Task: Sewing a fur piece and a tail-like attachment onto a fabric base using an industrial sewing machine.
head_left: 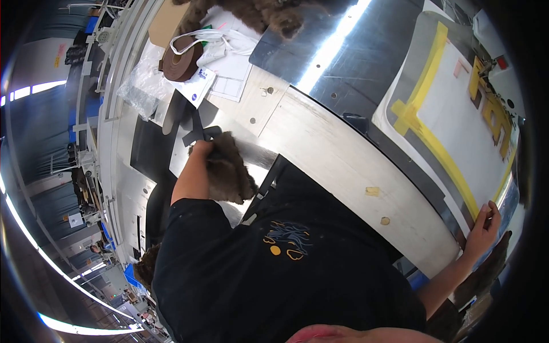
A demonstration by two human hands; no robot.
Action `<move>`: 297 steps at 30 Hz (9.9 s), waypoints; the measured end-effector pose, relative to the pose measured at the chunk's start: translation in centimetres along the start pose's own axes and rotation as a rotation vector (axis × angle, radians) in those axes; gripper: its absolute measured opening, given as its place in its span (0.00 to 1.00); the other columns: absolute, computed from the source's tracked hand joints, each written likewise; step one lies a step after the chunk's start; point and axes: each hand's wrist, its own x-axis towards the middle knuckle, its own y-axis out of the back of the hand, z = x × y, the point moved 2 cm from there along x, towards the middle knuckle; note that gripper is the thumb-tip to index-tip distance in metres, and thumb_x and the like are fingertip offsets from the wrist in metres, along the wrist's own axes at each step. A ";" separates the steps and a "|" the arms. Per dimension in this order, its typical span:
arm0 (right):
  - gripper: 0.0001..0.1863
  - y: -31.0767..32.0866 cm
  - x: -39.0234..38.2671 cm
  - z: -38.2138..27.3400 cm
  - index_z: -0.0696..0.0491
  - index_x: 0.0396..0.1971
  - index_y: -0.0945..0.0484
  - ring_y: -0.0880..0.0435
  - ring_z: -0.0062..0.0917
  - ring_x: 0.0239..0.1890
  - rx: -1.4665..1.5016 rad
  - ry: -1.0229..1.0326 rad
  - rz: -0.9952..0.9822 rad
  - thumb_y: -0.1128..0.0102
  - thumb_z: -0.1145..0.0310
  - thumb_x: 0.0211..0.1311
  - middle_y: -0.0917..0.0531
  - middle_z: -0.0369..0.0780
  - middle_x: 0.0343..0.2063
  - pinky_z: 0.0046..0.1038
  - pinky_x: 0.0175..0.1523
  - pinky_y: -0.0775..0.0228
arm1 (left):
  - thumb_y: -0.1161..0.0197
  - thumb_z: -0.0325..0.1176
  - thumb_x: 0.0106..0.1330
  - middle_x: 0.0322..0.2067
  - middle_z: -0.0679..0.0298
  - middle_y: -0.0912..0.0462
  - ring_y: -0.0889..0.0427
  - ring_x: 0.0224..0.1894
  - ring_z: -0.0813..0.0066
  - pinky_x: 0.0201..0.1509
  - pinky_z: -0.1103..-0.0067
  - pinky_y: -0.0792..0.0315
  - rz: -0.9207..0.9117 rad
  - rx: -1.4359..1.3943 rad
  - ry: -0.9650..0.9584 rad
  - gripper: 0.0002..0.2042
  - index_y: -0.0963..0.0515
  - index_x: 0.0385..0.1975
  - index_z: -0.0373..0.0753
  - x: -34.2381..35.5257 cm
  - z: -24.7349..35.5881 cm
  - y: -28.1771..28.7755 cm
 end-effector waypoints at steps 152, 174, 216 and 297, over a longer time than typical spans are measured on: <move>0.12 -1.2 5.5 -13.0 0.59 0.45 0.15 0.20 0.17 0.34 0.733 0.000 -0.391 0.36 0.75 0.62 0.14 0.36 0.32 0.23 0.42 0.27 | 0.30 0.29 0.66 0.38 0.67 0.20 0.24 0.42 0.78 0.51 0.80 0.30 -1.006 -0.357 -1.500 0.34 0.37 0.70 0.44 -57.5 49.2 6.6; 0.08 0.7 6.4 -10.8 0.57 0.44 0.14 0.18 0.12 0.33 1.158 -0.129 -0.138 0.39 0.73 0.71 0.13 0.31 0.33 0.20 0.39 0.26 | 0.33 0.23 0.68 0.39 0.68 0.18 0.23 0.40 0.83 0.48 0.84 0.27 -0.568 -0.870 -1.793 0.21 0.20 0.62 0.35 -55.1 49.9 9.4; 0.22 1.7 4.0 -8.8 0.55 0.55 0.29 0.21 0.18 0.34 0.902 -0.466 -0.325 0.31 0.72 0.65 0.21 0.35 0.34 0.25 0.38 0.29 | 0.32 0.30 0.69 0.32 0.59 0.16 0.23 0.32 0.79 0.36 0.79 0.28 -0.533 -0.318 -1.398 0.34 0.41 0.72 0.37 -55.5 45.7 6.6; 0.15 1.3 2.2 -10.6 0.53 0.50 0.28 0.22 0.21 0.46 1.259 -0.603 -0.187 0.35 0.75 0.66 0.24 0.36 0.49 0.30 0.48 0.29 | 0.40 0.29 0.70 0.37 0.50 0.13 0.14 0.39 0.48 0.45 0.61 0.22 0.266 -0.197 -1.837 0.15 0.22 0.55 0.37 -54.3 45.0 4.0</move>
